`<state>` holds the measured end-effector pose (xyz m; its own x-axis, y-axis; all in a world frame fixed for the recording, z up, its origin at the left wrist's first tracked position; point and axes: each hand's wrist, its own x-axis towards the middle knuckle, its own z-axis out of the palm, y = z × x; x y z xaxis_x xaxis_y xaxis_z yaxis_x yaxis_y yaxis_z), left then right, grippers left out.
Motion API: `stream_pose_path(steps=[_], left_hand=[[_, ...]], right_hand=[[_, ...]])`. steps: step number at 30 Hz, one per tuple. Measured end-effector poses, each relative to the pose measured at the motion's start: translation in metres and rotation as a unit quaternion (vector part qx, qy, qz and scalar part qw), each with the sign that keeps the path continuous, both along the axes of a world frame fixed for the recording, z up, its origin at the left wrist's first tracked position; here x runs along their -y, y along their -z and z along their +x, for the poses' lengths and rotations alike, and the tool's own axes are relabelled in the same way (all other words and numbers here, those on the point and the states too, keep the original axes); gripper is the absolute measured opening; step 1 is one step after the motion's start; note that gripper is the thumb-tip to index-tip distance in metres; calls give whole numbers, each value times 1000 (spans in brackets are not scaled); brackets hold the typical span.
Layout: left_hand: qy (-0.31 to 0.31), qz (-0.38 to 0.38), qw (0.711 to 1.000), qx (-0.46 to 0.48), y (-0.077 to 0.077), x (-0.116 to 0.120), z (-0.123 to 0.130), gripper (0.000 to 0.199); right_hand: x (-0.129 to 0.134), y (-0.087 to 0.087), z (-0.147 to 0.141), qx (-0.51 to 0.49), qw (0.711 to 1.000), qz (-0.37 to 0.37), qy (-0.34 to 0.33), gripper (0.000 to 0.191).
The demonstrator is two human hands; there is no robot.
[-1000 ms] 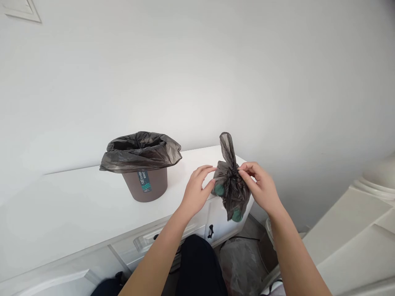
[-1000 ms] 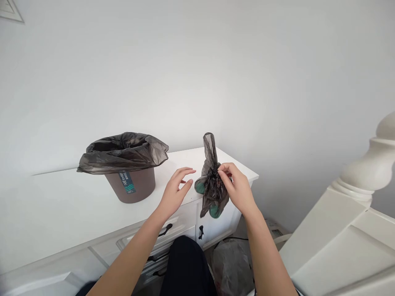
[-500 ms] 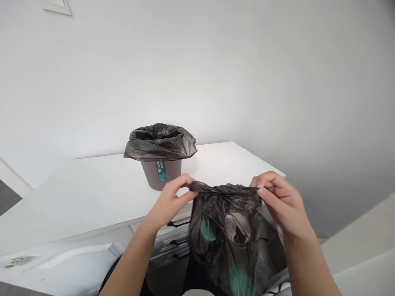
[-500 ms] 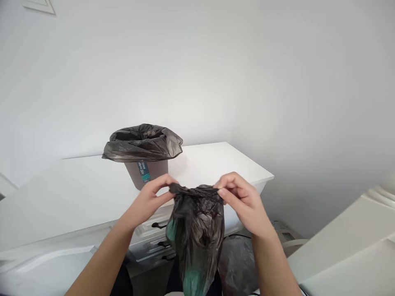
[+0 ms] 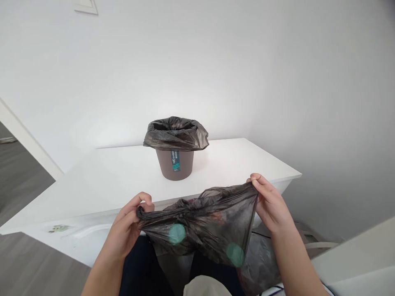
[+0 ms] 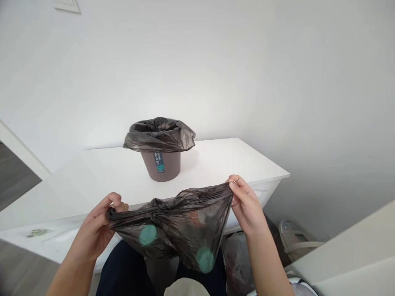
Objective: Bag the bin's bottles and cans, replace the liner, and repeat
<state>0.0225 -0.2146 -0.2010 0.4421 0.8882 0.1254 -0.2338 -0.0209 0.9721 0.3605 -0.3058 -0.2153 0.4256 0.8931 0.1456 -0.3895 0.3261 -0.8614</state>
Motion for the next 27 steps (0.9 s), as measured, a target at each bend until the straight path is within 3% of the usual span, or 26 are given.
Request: stream_pose_path(steps=[4, 6, 8, 12, 15, 18, 20, 23, 27], left_hand=[[26, 41, 984, -173, -7, 18, -13, 19], [15, 86, 962, -258, -9, 25, -20, 22], [-8, 115, 952, -284, -8, 31, -25, 19], [-109, 124, 972, -169, 10, 43, -30, 21], [-175, 67, 982, -9, 36, 48, -31, 17], [-227, -9, 963, 146, 57, 43, -38, 9], [-247, -55, 945, 205, 61, 35, -47, 13], [-229, -74, 938, 251, 45, 21, -65, 17], [-234, -20, 937, 259, -5, 4, -85, 21]], right_hand=[[1, -2, -18, 14, 1000, -28, 2, 32], [1, 5, -23, 28, 999, -35, 7, 34], [1, 16, -26, 37, 999, -31, 20, 35], [3, 47, -31, 33, 997, -27, 62, 40], [10, 64, -38, 1, 995, -38, 91, 48], [17, 69, -42, -46, 987, -58, 140, 57], [21, 66, -41, -66, 983, -60, 162, 58], [20, 56, -34, -66, 987, -40, 141, 53], [2, 31, -31, -44, 997, -13, 53, 42]])
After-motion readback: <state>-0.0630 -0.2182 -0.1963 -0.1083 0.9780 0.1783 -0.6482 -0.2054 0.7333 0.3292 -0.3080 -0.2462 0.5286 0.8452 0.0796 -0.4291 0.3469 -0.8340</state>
